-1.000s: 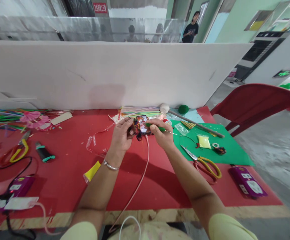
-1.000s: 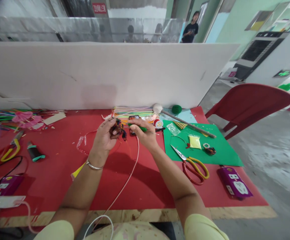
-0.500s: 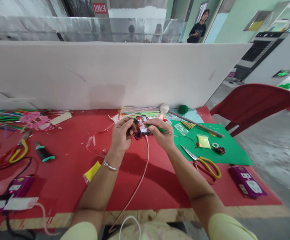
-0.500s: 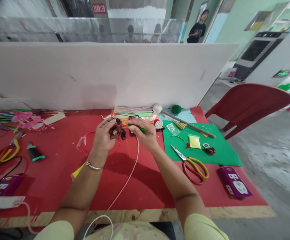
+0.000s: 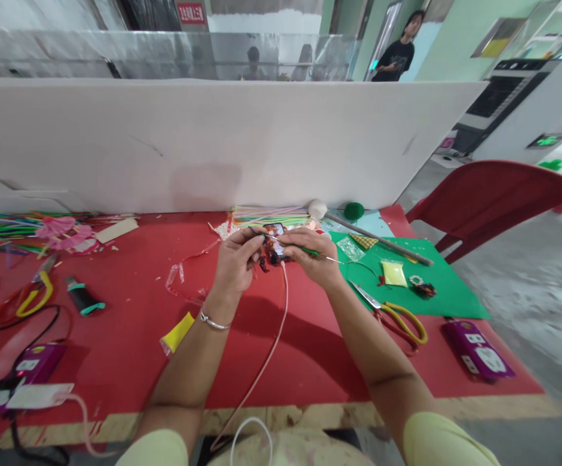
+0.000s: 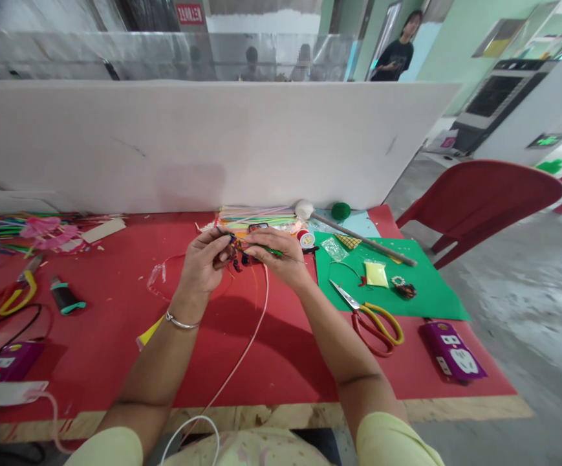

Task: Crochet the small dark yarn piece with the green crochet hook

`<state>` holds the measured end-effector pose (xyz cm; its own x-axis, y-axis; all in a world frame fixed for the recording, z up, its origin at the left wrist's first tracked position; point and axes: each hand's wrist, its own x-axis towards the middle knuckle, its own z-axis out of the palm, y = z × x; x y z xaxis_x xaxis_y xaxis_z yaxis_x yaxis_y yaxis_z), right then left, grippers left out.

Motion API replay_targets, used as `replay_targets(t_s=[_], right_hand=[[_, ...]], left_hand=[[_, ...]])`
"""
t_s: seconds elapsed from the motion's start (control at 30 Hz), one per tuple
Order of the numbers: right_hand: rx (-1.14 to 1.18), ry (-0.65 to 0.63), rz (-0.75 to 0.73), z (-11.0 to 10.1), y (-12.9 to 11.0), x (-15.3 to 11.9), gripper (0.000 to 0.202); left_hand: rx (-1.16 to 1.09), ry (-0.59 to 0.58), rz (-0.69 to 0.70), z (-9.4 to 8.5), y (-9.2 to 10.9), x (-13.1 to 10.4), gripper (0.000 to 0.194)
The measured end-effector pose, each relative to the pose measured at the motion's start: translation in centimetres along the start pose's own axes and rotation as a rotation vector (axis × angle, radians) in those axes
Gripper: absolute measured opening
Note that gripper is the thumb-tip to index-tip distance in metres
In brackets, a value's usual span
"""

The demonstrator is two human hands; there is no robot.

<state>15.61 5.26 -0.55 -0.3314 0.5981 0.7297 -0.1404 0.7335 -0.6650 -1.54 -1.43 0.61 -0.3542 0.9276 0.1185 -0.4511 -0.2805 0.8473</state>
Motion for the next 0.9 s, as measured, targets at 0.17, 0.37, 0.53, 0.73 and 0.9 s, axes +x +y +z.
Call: replay_targets(t_s=[0.17, 0.37, 0.53, 0.73, 0.9], right_hand=[[0.057, 0.03, 0.004, 0.6, 0.5, -0.3, 0.025], [0.117, 0.097, 0.093, 1.5, 0.5, -0.5, 0.029], [0.224, 0.119, 0.199, 1.8, 1.7, -1.1, 0.03], [0.452, 0.151, 0.39, 2.0, 3.2, -1.4, 0.043], [0.54, 0.161, 0.432, 1.4, 3.3, -0.9, 0.042]], left_hand=[[-0.018, -0.043, -0.053, 0.2, -0.2, -0.2, 0.028], [-0.048, -0.04, -0.036, 0.4, -0.3, -0.1, 0.036], [-0.07, -0.016, -0.009, 0.6, -0.2, 0.0, 0.036], [-0.048, -0.044, -0.027, 0.4, -0.1, -0.1, 0.035], [-0.04, -0.042, -0.036, 0.1, -0.1, 0.0, 0.035]])
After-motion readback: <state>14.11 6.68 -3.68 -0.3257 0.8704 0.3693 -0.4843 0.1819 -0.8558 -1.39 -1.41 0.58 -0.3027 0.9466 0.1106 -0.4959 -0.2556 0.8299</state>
